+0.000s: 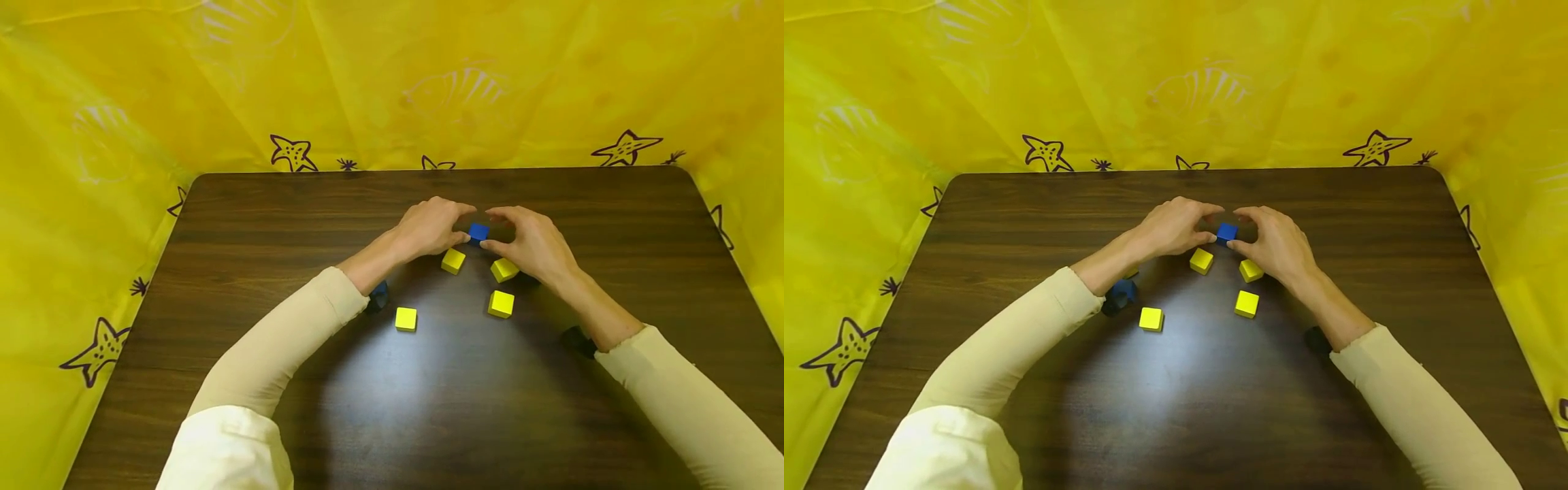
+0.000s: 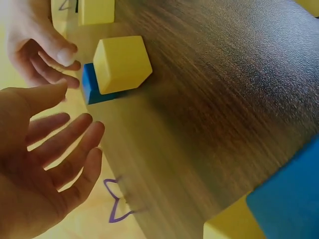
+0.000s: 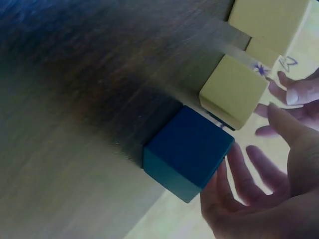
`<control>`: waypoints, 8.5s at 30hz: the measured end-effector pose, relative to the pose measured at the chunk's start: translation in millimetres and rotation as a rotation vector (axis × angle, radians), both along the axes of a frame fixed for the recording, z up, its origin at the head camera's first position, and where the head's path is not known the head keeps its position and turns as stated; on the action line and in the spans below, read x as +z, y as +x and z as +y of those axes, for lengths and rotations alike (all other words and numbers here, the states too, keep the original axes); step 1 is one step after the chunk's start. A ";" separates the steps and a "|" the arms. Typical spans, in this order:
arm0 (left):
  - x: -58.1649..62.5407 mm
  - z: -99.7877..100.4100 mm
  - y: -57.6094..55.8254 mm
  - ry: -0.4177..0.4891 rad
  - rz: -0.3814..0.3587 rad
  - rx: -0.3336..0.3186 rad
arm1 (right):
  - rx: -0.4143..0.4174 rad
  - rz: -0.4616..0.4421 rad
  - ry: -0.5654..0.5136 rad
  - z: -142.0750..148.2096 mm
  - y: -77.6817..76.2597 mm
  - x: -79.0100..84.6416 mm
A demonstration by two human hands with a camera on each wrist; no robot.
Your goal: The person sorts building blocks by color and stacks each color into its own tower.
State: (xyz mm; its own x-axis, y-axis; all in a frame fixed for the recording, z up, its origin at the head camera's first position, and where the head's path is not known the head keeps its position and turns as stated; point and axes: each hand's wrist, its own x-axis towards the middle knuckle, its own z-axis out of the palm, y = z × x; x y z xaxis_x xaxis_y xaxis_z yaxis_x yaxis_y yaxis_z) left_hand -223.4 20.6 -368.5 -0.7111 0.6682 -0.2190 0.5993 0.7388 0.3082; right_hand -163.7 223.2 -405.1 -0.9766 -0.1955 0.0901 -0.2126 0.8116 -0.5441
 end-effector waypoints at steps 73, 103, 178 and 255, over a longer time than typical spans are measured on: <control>-5.0 -3.0 -4.1 0.433 -0.276 0.213 | -0.086 -0.047 -0.279 6.9 4.2 7.7; 24.6 -40.9 28.1 0.492 -0.145 0.101 | 0.023 0.108 -0.412 -18.5 23.0 21.6; -6.9 -166.1 65.3 0.497 -0.109 0.153 | 0.169 -0.041 -0.437 -137.2 37.0 -4.9; -9.1 -149.8 62.2 0.624 -0.030 0.054 | 0.142 -0.024 -0.272 -86.5 40.0 9.2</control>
